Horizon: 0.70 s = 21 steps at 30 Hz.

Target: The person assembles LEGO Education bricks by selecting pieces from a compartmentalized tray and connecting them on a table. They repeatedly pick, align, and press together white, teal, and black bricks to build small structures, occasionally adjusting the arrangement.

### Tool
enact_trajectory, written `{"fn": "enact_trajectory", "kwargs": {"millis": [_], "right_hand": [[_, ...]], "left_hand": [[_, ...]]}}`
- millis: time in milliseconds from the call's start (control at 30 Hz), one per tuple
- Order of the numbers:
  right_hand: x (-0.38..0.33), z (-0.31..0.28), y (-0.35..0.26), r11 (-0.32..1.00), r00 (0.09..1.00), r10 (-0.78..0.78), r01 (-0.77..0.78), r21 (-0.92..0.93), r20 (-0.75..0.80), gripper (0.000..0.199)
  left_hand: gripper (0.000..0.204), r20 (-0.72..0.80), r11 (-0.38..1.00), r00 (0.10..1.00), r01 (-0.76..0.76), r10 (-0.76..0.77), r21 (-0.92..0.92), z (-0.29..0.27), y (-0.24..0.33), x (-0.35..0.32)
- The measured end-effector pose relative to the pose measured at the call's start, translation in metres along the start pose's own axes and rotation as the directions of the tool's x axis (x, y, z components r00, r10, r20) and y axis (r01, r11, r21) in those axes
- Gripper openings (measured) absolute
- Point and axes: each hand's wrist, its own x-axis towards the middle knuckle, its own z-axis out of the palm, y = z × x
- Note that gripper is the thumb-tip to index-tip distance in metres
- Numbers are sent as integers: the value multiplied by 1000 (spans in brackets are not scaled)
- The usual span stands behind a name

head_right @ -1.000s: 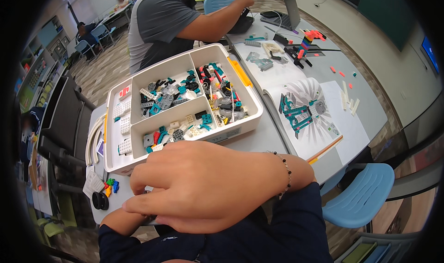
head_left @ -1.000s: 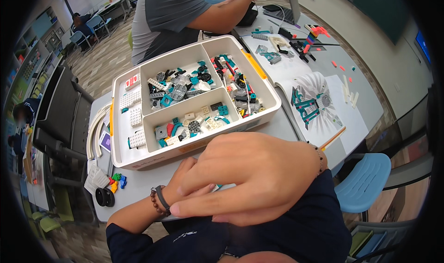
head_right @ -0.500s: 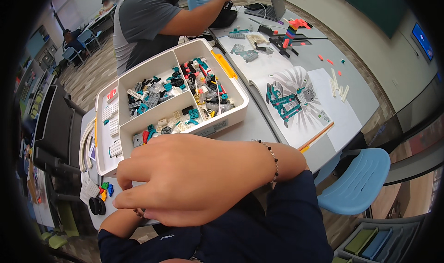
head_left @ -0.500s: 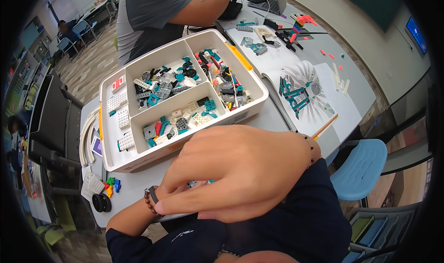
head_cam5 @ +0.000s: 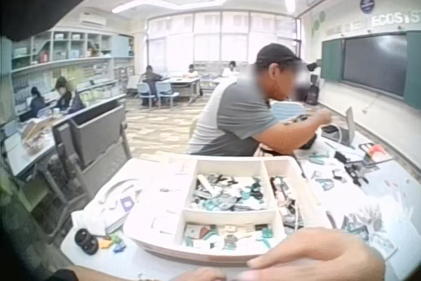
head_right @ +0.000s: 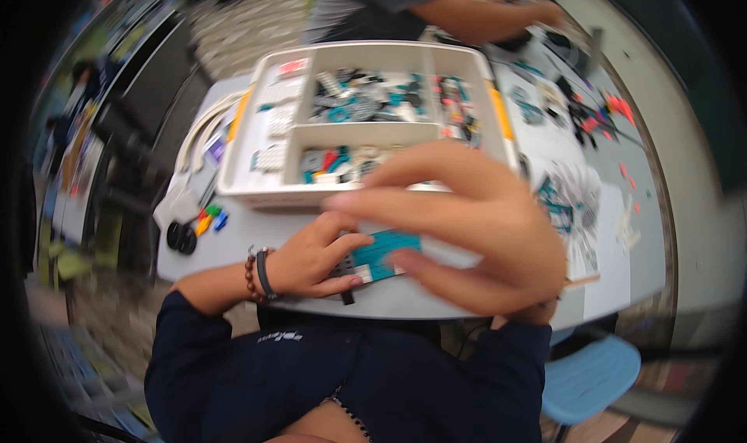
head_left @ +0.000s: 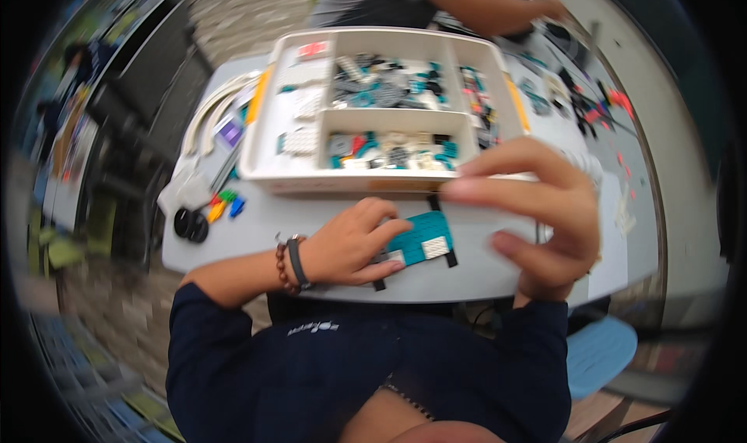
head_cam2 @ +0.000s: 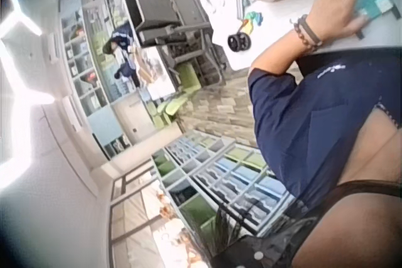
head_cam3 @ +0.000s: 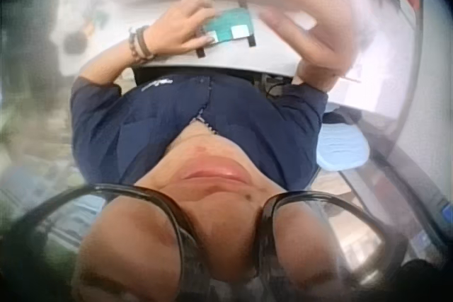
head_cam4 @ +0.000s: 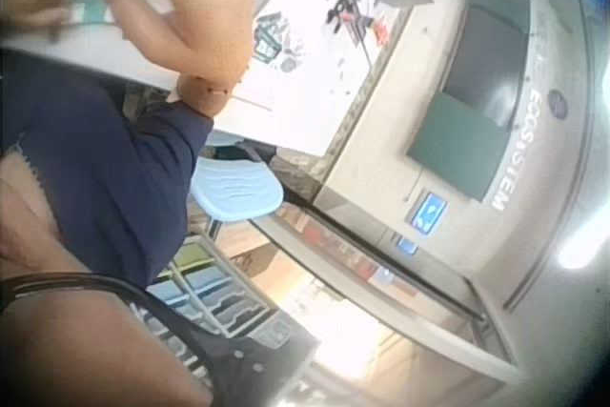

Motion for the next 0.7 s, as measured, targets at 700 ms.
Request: {"fn": "enact_trajectory", "kwargs": {"millis": [700], "right_hand": [[-34, -48, -7, 969, 993, -84, 61, -241, -87, 49]], "left_hand": [[33, 293, 873, 854, 310, -430, 377, -131, -93, 18]]}}
